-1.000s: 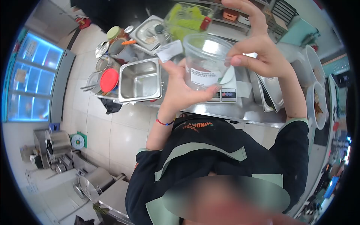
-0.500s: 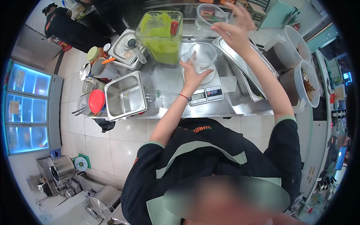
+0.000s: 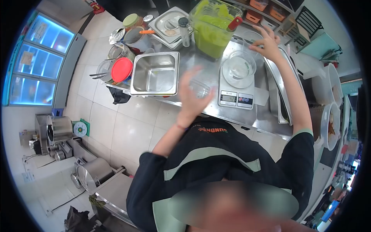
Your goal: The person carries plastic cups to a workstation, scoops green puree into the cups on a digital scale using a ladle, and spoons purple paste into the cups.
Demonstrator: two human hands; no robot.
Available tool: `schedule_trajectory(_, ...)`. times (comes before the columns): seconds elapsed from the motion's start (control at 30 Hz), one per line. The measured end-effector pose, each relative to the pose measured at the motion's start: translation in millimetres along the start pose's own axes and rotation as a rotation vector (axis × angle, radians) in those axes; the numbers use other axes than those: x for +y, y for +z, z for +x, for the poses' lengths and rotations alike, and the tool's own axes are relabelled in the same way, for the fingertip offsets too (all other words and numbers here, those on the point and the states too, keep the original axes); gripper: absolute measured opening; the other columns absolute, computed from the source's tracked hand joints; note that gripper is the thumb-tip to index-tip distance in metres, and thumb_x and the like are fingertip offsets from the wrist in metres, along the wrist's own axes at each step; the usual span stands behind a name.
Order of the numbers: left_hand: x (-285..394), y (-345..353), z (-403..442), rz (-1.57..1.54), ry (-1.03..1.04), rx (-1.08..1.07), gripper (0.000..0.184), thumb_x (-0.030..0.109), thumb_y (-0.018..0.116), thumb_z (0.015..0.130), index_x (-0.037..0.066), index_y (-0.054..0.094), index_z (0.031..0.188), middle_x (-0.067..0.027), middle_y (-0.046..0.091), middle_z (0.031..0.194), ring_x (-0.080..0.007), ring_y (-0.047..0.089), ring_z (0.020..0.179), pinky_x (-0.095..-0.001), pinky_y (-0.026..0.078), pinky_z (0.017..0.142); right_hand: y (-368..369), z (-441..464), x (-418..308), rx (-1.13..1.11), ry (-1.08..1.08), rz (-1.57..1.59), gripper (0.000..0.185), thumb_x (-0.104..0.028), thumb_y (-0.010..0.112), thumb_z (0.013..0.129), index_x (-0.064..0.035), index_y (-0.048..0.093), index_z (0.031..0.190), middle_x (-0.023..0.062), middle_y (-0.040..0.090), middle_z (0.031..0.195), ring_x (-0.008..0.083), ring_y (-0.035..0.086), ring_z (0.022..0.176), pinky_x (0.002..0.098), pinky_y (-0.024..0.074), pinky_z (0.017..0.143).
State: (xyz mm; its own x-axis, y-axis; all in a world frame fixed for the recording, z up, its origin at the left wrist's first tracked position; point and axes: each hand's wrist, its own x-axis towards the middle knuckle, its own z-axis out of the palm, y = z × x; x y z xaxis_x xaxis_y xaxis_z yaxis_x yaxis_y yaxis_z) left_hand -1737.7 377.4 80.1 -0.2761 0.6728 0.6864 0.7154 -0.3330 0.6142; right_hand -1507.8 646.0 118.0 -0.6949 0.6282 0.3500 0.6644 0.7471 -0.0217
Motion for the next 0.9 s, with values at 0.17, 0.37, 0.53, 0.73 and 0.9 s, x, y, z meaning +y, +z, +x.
schedule_trajectory(0.17, -76, -97, -18, 0.755, -0.543, 0.304, 0.071, 0.021, 0.073, 0.072, -0.007, 0.035, 0.125, -0.0190, 0.054, 0.105, -0.0363, 0.053, 0.093, -0.0434, 0.041, 0.084, 0, -1, 12, 0.019, 0.044, -0.045, 0.027, -0.048, 0.069, 0.077, -0.0247, 0.075, 0.088, 0.0011, 0.045, 0.140, 0.0290, 0.026, 0.135, 0.0502, 0.0145, 0.101)
schedule_trajectory(0.37, -127, -128, -8, 0.929, -0.455, 0.198, 0.072, 0.019, 0.074, 0.068, -0.007, 0.031, 0.119, -0.0219, 0.059, 0.094, -0.0411, 0.056, 0.091, -0.0498, 0.042, 0.084, -74, -46, -47, 0.327, 0.132, 0.099, 0.026, -0.044, 0.069, 0.078, -0.0258, 0.073, 0.096, 0.0006, 0.048, 0.136, 0.0294, 0.028, 0.133, 0.0472, 0.0155, 0.102)
schedule_trajectory(0.53, -149, -144, -20, 0.045, -0.804, 0.189, 0.067, 0.014, 0.068, 0.072, -0.007, 0.025, 0.119, -0.0139, 0.062, 0.083, -0.0270, 0.058, 0.056, -0.0401, 0.050, 0.059, -89, -114, -105, 0.378, 0.258, 0.303, 0.023, -0.038, 0.074, 0.074, -0.0265, 0.073, 0.094, 0.0003, 0.049, 0.134, 0.0306, 0.028, 0.132, 0.0488, 0.0148, 0.102)
schedule_trajectory(0.73, -42, -162, 10, -0.053, -0.609, 0.514, 0.031, 0.000, 0.062, 0.064, 0.000, 0.047, 0.092, -0.0062, 0.048, 0.083, -0.0111, 0.049, 0.077, -0.0247, 0.042, 0.064, -74, -174, -65, 0.237, 0.795, -0.105, 0.033, -0.037, 0.075, 0.071, -0.0220, 0.070, 0.100, 0.0071, 0.047, 0.135, 0.0295, 0.031, 0.130, 0.0514, 0.0194, 0.097)
schedule_trajectory(0.9, 28, -218, 35, -0.178, -0.535, 0.535, 0.043, -0.002, 0.057, 0.067, -0.004, 0.046, 0.109, -0.0127, 0.054, 0.095, -0.0225, 0.057, 0.092, -0.0326, 0.050, 0.079, -36, -201, 3, 0.104, 0.775, -0.237, 0.035, -0.043, 0.067, 0.076, -0.0165, 0.070, 0.099, 0.0098, 0.051, 0.126, 0.0283, 0.040, 0.121, 0.0564, 0.0242, 0.089)
